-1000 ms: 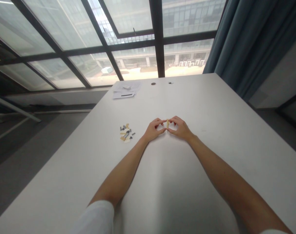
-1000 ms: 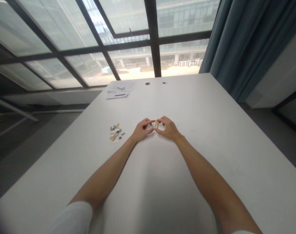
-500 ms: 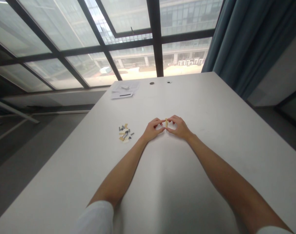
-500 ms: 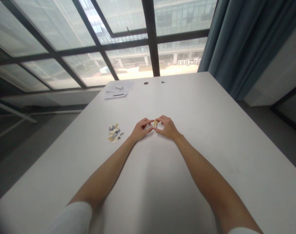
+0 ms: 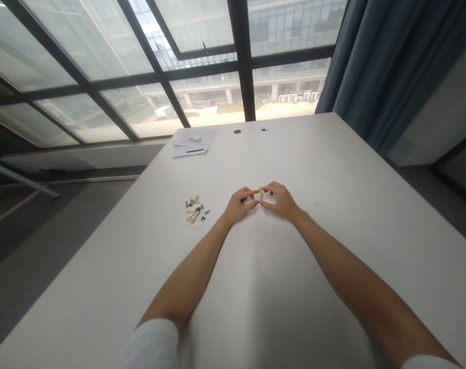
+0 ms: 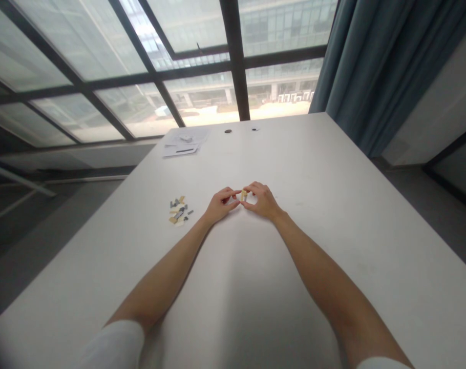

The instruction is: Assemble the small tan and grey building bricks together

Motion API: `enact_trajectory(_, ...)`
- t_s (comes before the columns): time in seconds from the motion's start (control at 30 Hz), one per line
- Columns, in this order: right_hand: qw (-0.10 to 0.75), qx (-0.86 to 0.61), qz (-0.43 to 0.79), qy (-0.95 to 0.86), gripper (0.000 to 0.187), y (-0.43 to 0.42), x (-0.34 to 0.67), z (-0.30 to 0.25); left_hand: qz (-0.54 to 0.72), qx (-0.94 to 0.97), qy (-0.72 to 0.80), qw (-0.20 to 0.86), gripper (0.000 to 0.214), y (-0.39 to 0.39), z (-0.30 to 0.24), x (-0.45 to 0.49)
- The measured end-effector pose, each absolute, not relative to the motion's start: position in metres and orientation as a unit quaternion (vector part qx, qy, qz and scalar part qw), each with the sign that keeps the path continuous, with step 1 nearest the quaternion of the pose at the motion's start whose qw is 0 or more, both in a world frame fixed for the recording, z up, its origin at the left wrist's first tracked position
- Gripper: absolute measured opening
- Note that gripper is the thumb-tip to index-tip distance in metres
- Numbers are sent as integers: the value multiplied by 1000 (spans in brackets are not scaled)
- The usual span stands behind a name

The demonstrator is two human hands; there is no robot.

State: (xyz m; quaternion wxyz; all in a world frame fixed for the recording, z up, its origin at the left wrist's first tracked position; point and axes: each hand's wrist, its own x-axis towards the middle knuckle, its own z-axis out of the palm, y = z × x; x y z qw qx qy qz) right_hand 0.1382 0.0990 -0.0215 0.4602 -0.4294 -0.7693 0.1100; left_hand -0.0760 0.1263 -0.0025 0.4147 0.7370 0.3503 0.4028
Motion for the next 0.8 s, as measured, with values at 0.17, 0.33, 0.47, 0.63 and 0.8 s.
enact_trajectory(0.17,456,-434,109,-769,34,98,138,-20,388,778,337,362,37,131,-10,-78)
enact_trajectory(0.33,451,-439,115,-769,33,96,138,-17,380,810,316,317,37,136,-17,-80)
enact_trajectory(0.47,451,-440,117,-768,33,97,137,-17,380,818,313,299,35,137,-19,-81)
enact_trajectory(0.63,456,-436,124,-766,33,97,137,-19,373,824,317,286,35,138,-20,-81)
enact_trajectory(0.8,452,-447,127,-762,33,97,137,-19,376,820,319,290,34,138,-20,-81)
